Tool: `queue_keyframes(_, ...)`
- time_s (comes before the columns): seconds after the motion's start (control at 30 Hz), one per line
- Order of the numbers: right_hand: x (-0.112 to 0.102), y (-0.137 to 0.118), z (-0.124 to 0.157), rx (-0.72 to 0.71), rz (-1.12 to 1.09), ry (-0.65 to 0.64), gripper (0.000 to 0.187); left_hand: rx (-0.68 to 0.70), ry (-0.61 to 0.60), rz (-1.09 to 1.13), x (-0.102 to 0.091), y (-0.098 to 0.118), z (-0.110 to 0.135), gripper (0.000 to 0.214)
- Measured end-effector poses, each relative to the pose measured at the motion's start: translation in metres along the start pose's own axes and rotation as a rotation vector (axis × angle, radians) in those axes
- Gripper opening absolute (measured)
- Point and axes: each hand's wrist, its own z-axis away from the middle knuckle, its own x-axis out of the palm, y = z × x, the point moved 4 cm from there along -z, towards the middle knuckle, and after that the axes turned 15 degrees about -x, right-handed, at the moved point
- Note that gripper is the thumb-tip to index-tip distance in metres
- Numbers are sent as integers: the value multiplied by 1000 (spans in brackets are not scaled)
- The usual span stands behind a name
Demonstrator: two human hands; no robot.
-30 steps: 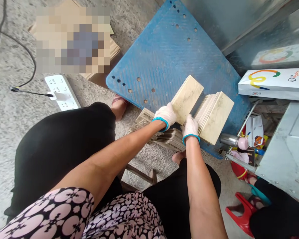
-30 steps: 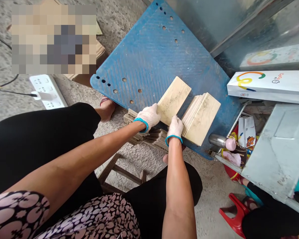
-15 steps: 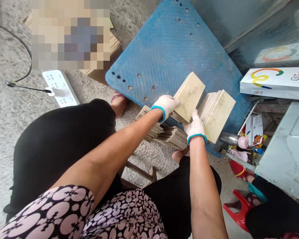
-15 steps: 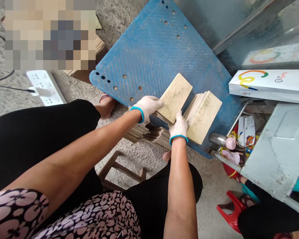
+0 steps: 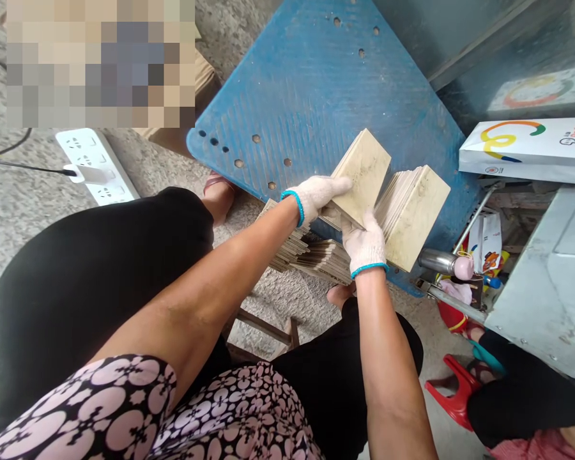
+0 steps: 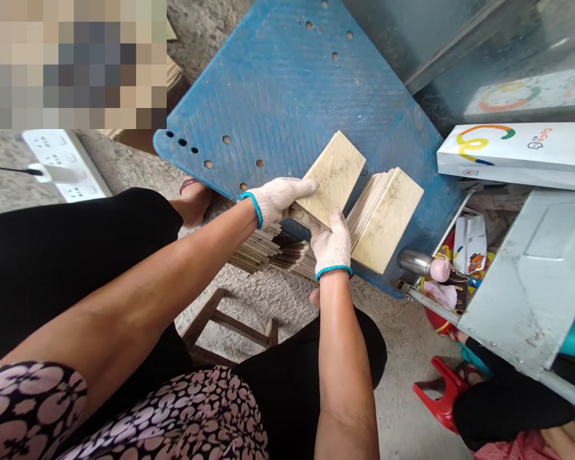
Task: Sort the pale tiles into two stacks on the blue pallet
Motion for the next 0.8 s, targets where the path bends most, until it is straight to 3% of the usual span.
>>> queue_keyframes(0.23, -5, -10, 1, -59, 74, -48, 36, 79, -81, 51, 8, -5, -1, 31)
queue_keyframes(0.4, 3, -24, 13, -133, 55, -149, 36, 185, -174, 128, 16, -6, 17, 33)
queue_keyframes(0.57, 12, -50, 37, -227, -14, -296, 49, 270, -180, 100, 33, 1, 55, 35)
queue_keyframes(0.7, -9, -70, 65, -168, 26, -262, 48, 295, -142, 37, 37, -6, 102, 41)
queue_keyframes(0.8, -30, -76, 93, -99, 88, -229, 46, 294, -179, 13, 30, -25, 139, 45)
